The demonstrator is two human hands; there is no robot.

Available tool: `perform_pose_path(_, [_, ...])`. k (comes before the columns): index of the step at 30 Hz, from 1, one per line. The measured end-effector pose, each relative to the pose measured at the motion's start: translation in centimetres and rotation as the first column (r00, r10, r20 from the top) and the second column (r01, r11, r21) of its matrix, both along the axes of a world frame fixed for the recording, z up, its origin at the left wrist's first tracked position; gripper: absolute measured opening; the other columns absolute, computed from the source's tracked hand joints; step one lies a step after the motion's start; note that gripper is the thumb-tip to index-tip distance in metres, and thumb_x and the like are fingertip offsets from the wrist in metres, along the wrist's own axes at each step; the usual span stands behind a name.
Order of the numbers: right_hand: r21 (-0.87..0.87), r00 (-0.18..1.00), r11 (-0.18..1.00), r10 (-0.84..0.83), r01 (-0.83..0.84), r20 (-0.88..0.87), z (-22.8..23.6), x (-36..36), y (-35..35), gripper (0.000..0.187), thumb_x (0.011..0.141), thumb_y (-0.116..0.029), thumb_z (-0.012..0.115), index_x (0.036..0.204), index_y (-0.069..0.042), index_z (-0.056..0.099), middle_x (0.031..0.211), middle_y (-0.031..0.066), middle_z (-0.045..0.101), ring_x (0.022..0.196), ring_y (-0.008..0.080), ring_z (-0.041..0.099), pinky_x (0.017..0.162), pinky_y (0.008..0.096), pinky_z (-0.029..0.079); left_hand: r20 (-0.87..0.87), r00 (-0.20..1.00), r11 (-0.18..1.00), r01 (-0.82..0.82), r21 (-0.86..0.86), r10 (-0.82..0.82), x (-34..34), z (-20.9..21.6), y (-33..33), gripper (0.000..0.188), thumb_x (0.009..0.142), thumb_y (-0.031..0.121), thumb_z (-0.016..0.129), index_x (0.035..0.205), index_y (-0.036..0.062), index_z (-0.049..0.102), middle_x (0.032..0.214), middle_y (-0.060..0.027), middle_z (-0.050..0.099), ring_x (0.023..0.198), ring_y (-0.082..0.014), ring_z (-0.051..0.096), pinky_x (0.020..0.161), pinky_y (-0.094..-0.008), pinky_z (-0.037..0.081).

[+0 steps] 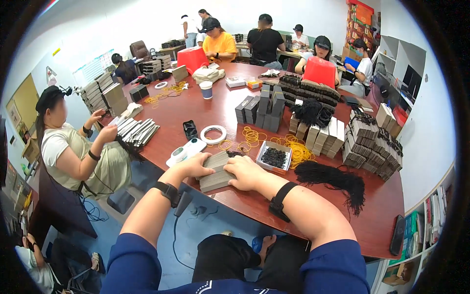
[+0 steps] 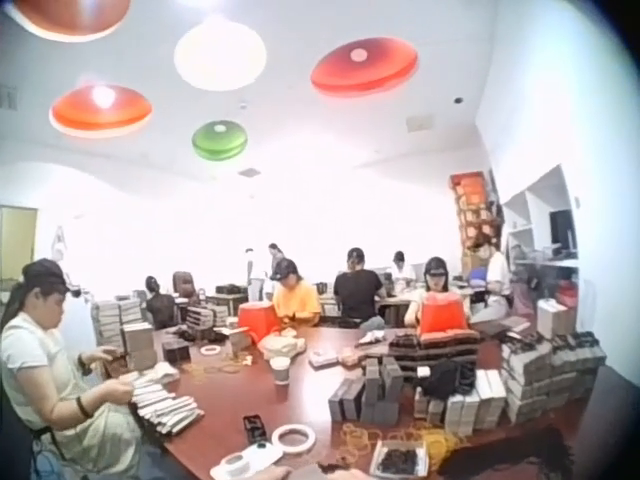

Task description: Manually assembling and bundling small sign components and using elastic bands.

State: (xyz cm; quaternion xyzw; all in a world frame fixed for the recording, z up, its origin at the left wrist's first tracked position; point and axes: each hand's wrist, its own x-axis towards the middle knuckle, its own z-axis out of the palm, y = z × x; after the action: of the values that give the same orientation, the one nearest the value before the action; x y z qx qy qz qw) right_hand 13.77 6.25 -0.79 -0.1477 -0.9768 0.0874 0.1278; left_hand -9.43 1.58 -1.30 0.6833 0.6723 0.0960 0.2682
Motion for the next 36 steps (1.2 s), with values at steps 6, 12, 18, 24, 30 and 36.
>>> perform_pose_path(6, [-0.110, 0.993, 0.993, -0.051, 0.039, -0.109, -0.3, -0.2, -0.1, 0.041, 0.070, -0.019, 0.073, 0.104, -0.006, 0.055, 0.106, 0.0111, 0.055, 0.109, 0.0303, 0.049, 0.093, 0.0414, 0.038, -0.073, 0.997, 0.996, 0.042, 0.077, -0.036, 0.4, -0.7, 0.6, 0.073, 0.082, 0.044, 0.063, 0.135, -0.0003, 0.038, 0.126, -0.0255, 0.047, 0.121, -0.0363, 0.044, 0.101, -0.0399, 0.036])
perform_pose_path(12, [-0.147, 0.980, 0.989, -0.047, 0.019, -0.193, -2.3, -0.4, 0.8, 0.043, 0.066, -0.016, 0.074, 0.102, -0.005, 0.053, 0.104, 0.0145, 0.054, 0.103, 0.0341, 0.049, 0.089, 0.0422, 0.042, -0.172, 0.985, 0.991, 0.021, 0.136, 0.002, 0.7, -2.4, 0.7, 0.085, 0.084, 0.058, 0.049, 0.138, -0.0050, 0.030, 0.133, -0.0326, 0.038, 0.126, -0.0434, 0.037, 0.106, -0.0424, 0.031])
perform_pose_path(18, [-0.073, 0.967, 0.976, -0.211, 0.203, -0.141, -0.6, -0.3, -0.1, 0.039, 0.066, -0.017, 0.075, 0.101, -0.009, 0.060, 0.105, 0.0102, 0.049, 0.108, 0.0305, 0.045, 0.094, 0.0415, 0.038, -0.368, 0.929, 0.983, 0.099, 0.153, -0.037, 2.8, 0.7, -2.0, 0.121, 0.057, 0.064, 0.073, 0.139, -0.0112, 0.024, 0.129, -0.0296, 0.041, 0.123, -0.0388, 0.041, 0.103, -0.0391, 0.035])
perform_pose_path(24, [-0.215, 0.939, 0.963, -0.217, 0.161, -0.267, -0.5, -0.6, 0.7, 0.054, 0.064, -0.014, 0.079, 0.111, -0.006, 0.054, 0.105, 0.0119, 0.051, 0.103, 0.0285, 0.052, 0.091, 0.0380, 0.043, -0.319, 0.948, 0.957, 0.086, 0.276, 0.007, 2.7, -0.3, -2.3, 0.104, 0.054, 0.043, 0.074, 0.133, -0.0105, 0.033, 0.118, -0.0254, 0.051, 0.116, -0.0365, 0.047, 0.099, -0.0365, 0.040])
perform_pose_path(30, [-0.895, 0.681, 0.445, -0.655, -0.001, -0.326, 1.0, -2.1, 2.0, 0.035, 0.094, -0.029, 0.049, 0.110, 0.002, 0.056, 0.103, 0.0139, 0.061, 0.093, 0.0222, 0.056, 0.085, 0.0340, 0.043, -0.296, 0.955, 0.958, 0.077, 0.276, 0.009, 2.8, -0.3, -3.4, 0.109, 0.051, 0.044, 0.075, 0.135, -0.0088, 0.031, 0.123, -0.0246, 0.047, 0.119, -0.0366, 0.044, 0.100, -0.0387, 0.037])
perform_pose_path(36, [-0.554, 0.816, 0.814, -0.436, 0.176, -0.380, -5.5, -5.0, 1.1, 0.046, 0.096, -0.038, 0.039, 0.120, -0.001, 0.052, 0.126, 0.0227, 0.049, 0.122, 0.0355, 0.042, 0.104, 0.0401, 0.032, -0.338, 0.941, 0.933, 0.103, 0.346, 0.021, 4.0, -1.6, -3.5, 0.114, 0.051, 0.049, 0.076, 0.138, -0.0049, 0.029, 0.124, -0.0244, 0.046, 0.119, -0.0388, 0.043, 0.099, -0.0455, 0.037])
